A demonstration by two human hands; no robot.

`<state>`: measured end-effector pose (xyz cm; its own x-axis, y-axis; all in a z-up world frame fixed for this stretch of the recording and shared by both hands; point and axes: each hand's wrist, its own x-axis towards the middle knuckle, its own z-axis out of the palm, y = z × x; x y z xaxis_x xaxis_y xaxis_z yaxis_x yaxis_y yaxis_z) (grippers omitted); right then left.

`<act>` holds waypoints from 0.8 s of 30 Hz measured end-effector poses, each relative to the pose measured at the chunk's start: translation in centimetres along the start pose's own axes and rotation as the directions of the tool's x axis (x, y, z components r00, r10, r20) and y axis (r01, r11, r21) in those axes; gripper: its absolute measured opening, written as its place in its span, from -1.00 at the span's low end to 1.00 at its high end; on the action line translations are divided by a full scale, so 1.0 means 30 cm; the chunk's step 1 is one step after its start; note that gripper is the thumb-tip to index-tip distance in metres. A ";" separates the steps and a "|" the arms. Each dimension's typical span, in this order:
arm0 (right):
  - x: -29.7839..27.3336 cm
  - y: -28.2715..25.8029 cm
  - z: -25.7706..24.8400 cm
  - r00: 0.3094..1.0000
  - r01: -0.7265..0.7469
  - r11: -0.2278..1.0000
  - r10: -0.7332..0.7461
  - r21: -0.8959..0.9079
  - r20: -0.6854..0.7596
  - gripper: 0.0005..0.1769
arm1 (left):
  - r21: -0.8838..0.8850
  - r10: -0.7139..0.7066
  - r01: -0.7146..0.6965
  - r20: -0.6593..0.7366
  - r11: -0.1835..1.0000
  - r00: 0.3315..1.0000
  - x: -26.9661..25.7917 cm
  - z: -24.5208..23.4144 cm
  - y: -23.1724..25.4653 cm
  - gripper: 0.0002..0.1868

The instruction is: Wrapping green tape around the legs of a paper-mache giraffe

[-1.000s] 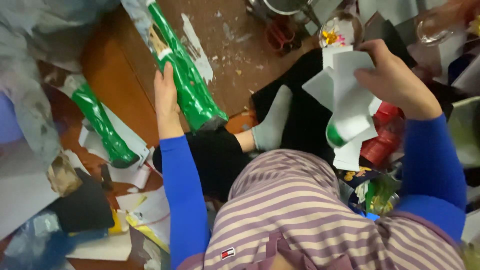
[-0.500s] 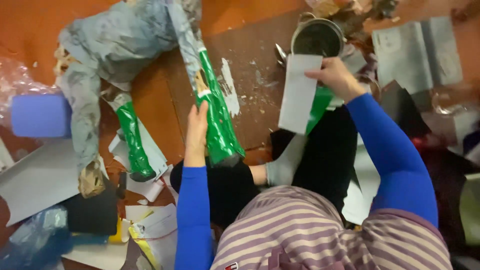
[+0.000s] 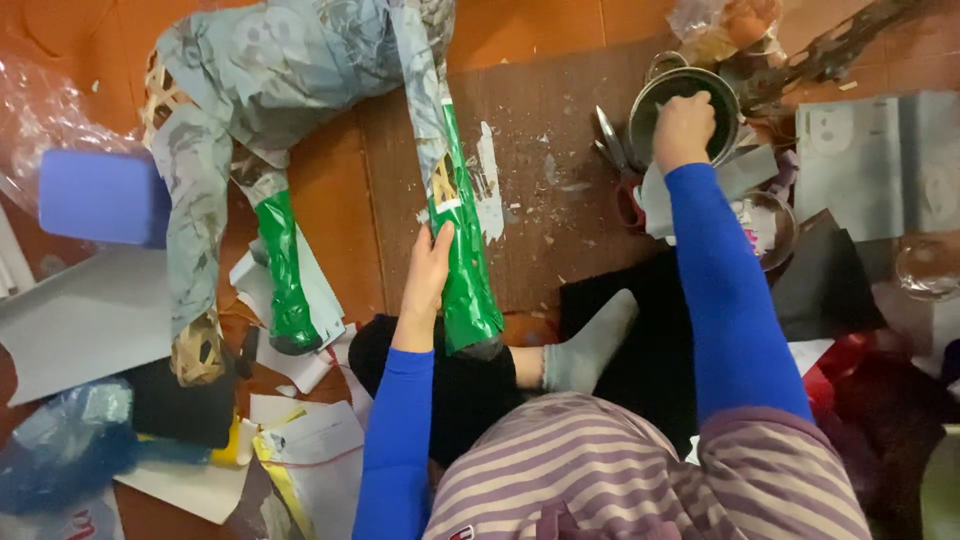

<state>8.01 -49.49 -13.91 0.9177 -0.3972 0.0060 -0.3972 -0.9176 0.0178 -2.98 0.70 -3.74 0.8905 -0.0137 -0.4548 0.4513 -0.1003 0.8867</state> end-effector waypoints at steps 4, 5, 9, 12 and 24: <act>-0.037 -0.094 -0.019 1.000 0.024 0.998 -0.023 -0.062 0.021 -0.79 | 0.025 -0.055 0.055 -0.021 0.998 0.998 -0.059 0.024 0.099 -0.42; -0.038 -0.111 -0.028 0.996 0.009 1.000 -0.006 -0.029 0.088 -0.77 | 0.024 -0.057 0.058 -0.021 0.998 0.998 -0.079 0.032 0.140 -0.44; 0.045 -0.058 0.143 0.972 -0.084 0.977 0.037 0.196 0.233 -0.91 | 0.053 -0.090 0.092 -0.050 0.994 0.995 -0.069 0.049 0.129 -0.44; 0.087 -0.008 0.241 0.935 -0.098 0.938 -0.028 0.332 0.354 -0.80 | 0.092 -0.097 0.103 -0.070 0.990 0.993 -0.050 0.042 0.097 -0.32; -0.129 -0.177 -0.098 0.967 0.109 0.859 -0.208 0.501 0.147 -0.61 | 0.045 -0.015 0.018 -0.070 0.999 0.997 -0.020 0.062 0.016 -0.42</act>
<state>6.58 -43.04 -11.07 0.9699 -0.1955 -0.1451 -0.2419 -0.8405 -0.4848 -3.40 -1.18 -3.20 0.8855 0.0579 -0.4609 0.4643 -0.1448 0.8738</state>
